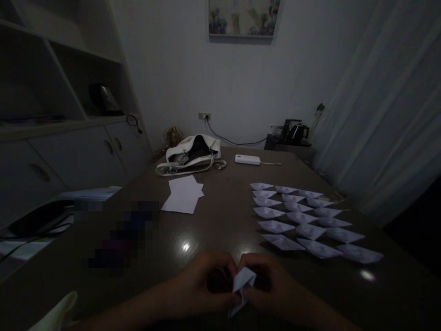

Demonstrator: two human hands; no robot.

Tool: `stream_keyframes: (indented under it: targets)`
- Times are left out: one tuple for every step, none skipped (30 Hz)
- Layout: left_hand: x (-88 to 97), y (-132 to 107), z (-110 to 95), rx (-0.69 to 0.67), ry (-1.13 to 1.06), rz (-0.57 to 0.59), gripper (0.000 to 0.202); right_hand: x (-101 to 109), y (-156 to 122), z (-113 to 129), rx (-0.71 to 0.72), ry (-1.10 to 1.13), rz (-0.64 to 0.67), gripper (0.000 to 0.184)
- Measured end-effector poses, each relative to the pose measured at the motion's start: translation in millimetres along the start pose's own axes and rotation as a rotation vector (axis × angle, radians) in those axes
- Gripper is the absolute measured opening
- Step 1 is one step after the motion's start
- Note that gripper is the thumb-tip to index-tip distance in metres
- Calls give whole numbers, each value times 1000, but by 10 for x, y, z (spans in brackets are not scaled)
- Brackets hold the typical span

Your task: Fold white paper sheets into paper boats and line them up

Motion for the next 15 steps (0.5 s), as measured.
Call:
stream_keyframes:
  targets:
    - [3,4,-22,-20,70,-4,19,4,-8,3,3,-42,-22,13]
    - [3,9,-38,-40,145,-12,15,6,-17,1,-1,-78,-50,12]
    - [-2,12,-50,-59,219,-21,11,4,-26,-6,-12,-107,-79,12]
    - [-12,13,-57,-79,286,-29,8,2,-35,-19,-31,-128,-112,13]
    - [-28,13,-58,-97,342,-34,6,2,-44,-35,-54,-136,-149,17]
    - [-46,10,-57,-116,386,-38,5,0,-52,-53,-76,-133,-179,22]
    - [-63,6,-54,-133,419,-39,5,0,-59,-72,-96,-116,-207,27]
    - [-75,1,-52,-146,449,-43,7,-12,-61,-91,-110,-92,-211,32]
    - [-78,-3,-54,-158,476,-54,9,-32,-59,-114,-124,-60,-198,34]
    - [-73,-6,-58,-163,498,-68,11,-52,-54,-140,-135,-18,-179,35]
    - [-63,-7,-67,-167,512,-81,13,-76,-47,-170,-144,26,-153,36]
    - [-57,-5,-84,-176,514,-87,15,-93,-41,-204,-154,71,-136,37]
    - [-55,-1,-105,-190,500,-85,16,-103,-34,-242,-162,118,-131,39]
    - [-57,4,-130,-210,474,-78,16,-110,-26,-282,-169,148,-133,41]
    - [-64,9,-156,-235,444,-66,17,-104,-18,-327,-178,183,-155,44]
Point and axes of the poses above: each hand's wrist, its own y-axis towards the middle knuckle, its own x-axis out of the back of the hand, z = x × y, the point moved 7 cm from there along y, towards the middle knuckle, and after that the axes turned 7 degrees about -x, right-handed, at the moved point
